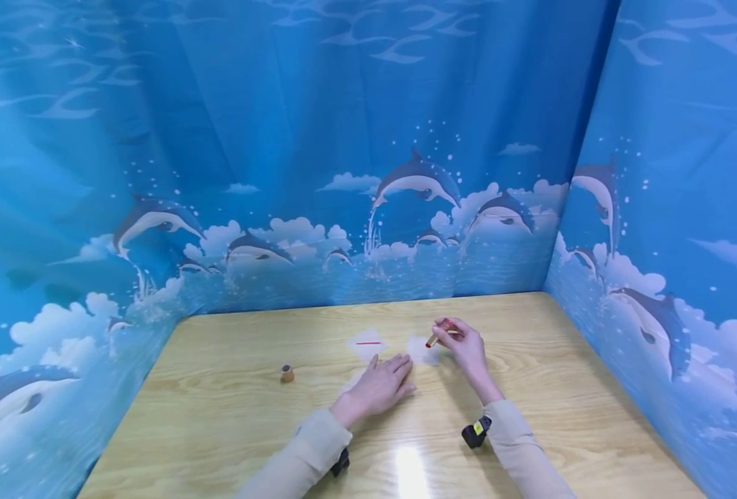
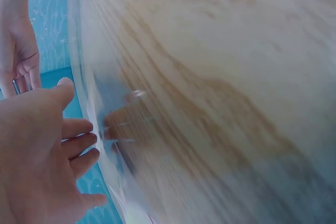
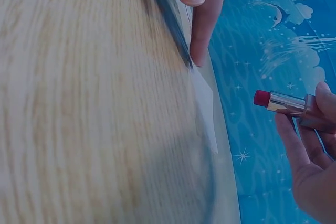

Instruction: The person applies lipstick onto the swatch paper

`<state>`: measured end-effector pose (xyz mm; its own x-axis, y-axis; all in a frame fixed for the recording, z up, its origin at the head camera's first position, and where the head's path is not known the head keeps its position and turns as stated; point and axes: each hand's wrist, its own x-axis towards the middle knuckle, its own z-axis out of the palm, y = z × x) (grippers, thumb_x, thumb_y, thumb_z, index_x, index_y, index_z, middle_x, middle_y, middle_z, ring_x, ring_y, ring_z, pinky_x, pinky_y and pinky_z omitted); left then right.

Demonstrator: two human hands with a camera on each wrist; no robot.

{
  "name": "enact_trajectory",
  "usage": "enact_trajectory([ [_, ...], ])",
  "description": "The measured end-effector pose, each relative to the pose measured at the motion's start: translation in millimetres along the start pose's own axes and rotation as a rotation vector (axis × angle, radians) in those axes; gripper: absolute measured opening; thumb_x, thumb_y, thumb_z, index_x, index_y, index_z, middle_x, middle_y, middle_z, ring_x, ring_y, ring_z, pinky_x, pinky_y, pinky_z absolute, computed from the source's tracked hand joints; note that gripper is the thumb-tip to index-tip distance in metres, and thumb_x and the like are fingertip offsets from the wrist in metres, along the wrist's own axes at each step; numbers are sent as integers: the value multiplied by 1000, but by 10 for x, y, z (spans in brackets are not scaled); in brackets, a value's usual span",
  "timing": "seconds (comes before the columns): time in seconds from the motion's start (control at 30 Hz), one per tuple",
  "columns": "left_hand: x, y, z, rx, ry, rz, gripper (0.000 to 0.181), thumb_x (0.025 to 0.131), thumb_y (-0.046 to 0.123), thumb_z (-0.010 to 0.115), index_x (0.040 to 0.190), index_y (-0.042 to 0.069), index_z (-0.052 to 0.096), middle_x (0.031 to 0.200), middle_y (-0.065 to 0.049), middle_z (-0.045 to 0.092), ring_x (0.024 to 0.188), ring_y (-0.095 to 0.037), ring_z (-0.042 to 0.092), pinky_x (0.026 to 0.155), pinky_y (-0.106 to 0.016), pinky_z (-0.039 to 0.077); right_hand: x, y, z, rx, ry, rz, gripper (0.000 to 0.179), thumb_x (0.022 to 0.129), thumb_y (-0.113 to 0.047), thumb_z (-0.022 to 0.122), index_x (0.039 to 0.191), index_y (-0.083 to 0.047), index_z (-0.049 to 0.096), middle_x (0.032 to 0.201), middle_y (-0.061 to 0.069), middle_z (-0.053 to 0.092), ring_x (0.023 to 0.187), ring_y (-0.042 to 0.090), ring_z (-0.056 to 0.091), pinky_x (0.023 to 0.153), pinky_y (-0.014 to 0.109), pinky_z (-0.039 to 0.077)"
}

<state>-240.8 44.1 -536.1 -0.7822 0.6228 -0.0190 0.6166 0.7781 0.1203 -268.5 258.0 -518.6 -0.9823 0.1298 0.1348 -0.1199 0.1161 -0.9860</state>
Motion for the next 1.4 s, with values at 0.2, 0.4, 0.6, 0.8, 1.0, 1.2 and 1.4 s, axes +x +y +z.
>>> enact_trajectory([
  [0.2,-14,-1,-16,10,-28,-9,58,108,47,42,154,12,43,161,-2,38,149,-18,35,122,-55,28,41,-27,16,-45,-11,2,44,97,-20,70,127,11,60,132,30,61,89,-1,68,85,21,59],
  [0.4,-13,19,-47,9,-34,-1,57,108,46,43,153,11,45,160,-2,40,148,-19,37,121,-55,30,132,-27,82,-45,-11,2,41,97,-15,71,126,13,60,133,31,60,86,-2,67,82,20,59],
  [0.6,-11,26,-59,21,-34,1,57,107,46,43,152,12,46,160,-2,41,147,-19,38,120,-56,31,218,9,199,-74,-21,-19,37,96,-14,72,122,11,64,126,30,64,84,0,67,79,20,60],
  [0.8,5,22,-45,38,-25,6,56,107,46,44,151,12,47,159,-2,43,146,-19,40,119,-55,33,252,76,314,-175,-33,-20,22,94,-13,74,105,6,70,122,23,69,85,6,68,75,18,58],
  [1.0,10,25,-40,47,-26,1,56,107,46,44,151,12,48,158,-1,43,145,-18,41,118,-55,34,239,104,398,-245,-61,-71,17,93,-10,75,99,5,71,116,24,70,87,19,70,71,14,53],
  [1.2,28,25,-31,55,-12,5,55,107,46,45,150,12,50,156,-1,46,143,-16,43,117,-55,36,256,193,429,-302,-59,-62,24,91,-12,76,110,2,72,114,20,72,94,23,71,76,15,54],
  [1.4,32,18,-17,61,-3,7,55,107,46,45,150,12,50,157,-1,46,143,-17,44,117,-56,36,231,196,442,-355,-77,-74,28,90,-14,77,113,1,71,111,18,73,97,29,71,83,26,59],
])
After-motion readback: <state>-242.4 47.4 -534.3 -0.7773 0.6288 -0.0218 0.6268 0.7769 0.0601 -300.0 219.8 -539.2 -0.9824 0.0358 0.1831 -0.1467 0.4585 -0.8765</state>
